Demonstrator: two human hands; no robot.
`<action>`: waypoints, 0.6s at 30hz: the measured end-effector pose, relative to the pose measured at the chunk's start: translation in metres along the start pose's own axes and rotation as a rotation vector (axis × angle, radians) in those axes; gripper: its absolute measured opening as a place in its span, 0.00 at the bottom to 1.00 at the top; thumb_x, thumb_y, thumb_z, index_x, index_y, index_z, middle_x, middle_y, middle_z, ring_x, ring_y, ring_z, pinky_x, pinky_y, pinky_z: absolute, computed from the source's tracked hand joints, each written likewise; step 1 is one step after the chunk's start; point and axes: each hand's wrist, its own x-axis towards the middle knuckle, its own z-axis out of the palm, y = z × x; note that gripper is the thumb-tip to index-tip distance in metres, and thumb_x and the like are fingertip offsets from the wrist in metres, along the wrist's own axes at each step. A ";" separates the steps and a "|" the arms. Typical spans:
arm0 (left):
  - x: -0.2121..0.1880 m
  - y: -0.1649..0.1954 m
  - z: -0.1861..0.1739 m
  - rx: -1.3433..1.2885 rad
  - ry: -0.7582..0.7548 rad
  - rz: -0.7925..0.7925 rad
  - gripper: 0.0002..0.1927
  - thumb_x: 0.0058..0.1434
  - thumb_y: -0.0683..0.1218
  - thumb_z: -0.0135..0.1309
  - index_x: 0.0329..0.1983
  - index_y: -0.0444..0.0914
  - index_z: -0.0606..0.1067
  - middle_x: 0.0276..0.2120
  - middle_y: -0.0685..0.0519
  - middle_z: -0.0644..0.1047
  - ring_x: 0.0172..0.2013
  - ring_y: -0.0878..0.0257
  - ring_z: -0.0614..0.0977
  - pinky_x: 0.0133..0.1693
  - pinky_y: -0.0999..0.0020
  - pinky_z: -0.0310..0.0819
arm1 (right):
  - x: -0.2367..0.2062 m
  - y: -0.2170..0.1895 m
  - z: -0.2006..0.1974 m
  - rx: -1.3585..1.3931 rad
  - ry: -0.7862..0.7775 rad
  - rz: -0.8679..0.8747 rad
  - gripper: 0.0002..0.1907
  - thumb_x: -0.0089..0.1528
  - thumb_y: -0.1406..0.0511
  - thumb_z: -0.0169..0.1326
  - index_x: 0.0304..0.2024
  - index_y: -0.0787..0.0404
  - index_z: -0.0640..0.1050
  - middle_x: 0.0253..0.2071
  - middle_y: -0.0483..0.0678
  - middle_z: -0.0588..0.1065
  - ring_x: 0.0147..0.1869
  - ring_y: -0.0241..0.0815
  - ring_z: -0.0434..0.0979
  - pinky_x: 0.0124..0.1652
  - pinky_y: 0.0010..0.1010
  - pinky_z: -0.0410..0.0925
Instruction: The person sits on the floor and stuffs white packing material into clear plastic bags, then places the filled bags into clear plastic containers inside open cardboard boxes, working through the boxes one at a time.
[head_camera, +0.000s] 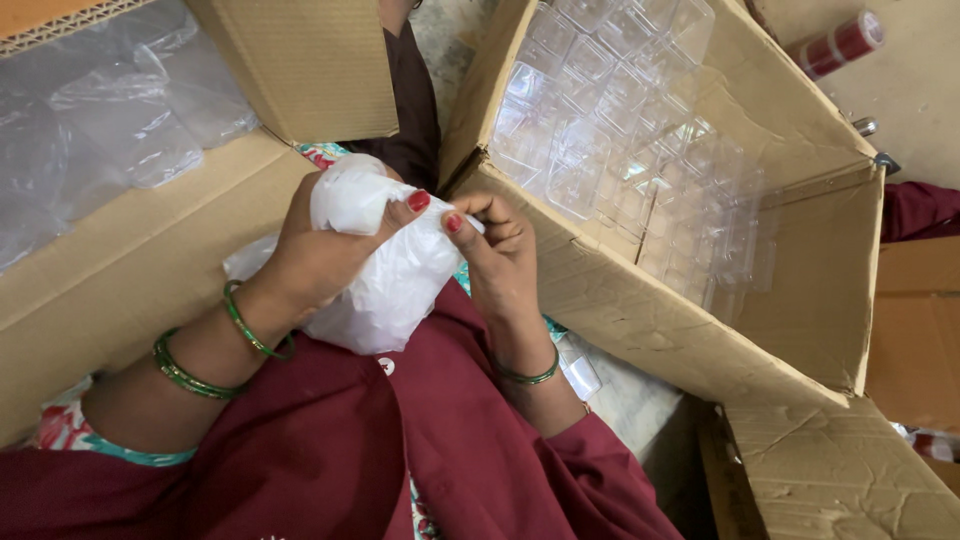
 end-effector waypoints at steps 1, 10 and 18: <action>0.000 0.000 0.001 0.020 -0.004 0.008 0.12 0.62 0.49 0.64 0.35 0.37 0.76 0.27 0.59 0.77 0.29 0.74 0.75 0.30 0.74 0.71 | 0.000 0.002 -0.001 0.000 -0.010 -0.020 0.06 0.66 0.67 0.59 0.38 0.63 0.76 0.35 0.41 0.76 0.38 0.27 0.72 0.42 0.21 0.66; 0.001 -0.011 0.002 0.063 -0.058 0.176 0.14 0.67 0.48 0.61 0.30 0.36 0.75 0.24 0.59 0.75 0.28 0.74 0.72 0.30 0.72 0.69 | -0.001 0.018 -0.009 0.042 -0.032 -0.032 0.12 0.73 0.63 0.55 0.35 0.62 0.75 0.33 0.38 0.71 0.35 0.24 0.63 0.37 0.19 0.58; 0.002 -0.007 0.002 0.139 0.015 0.173 0.12 0.66 0.47 0.62 0.32 0.35 0.75 0.25 0.58 0.76 0.28 0.72 0.74 0.31 0.71 0.71 | 0.002 0.017 -0.007 0.057 -0.005 -0.044 0.07 0.71 0.65 0.55 0.41 0.62 0.75 0.37 0.41 0.75 0.41 0.28 0.69 0.44 0.22 0.64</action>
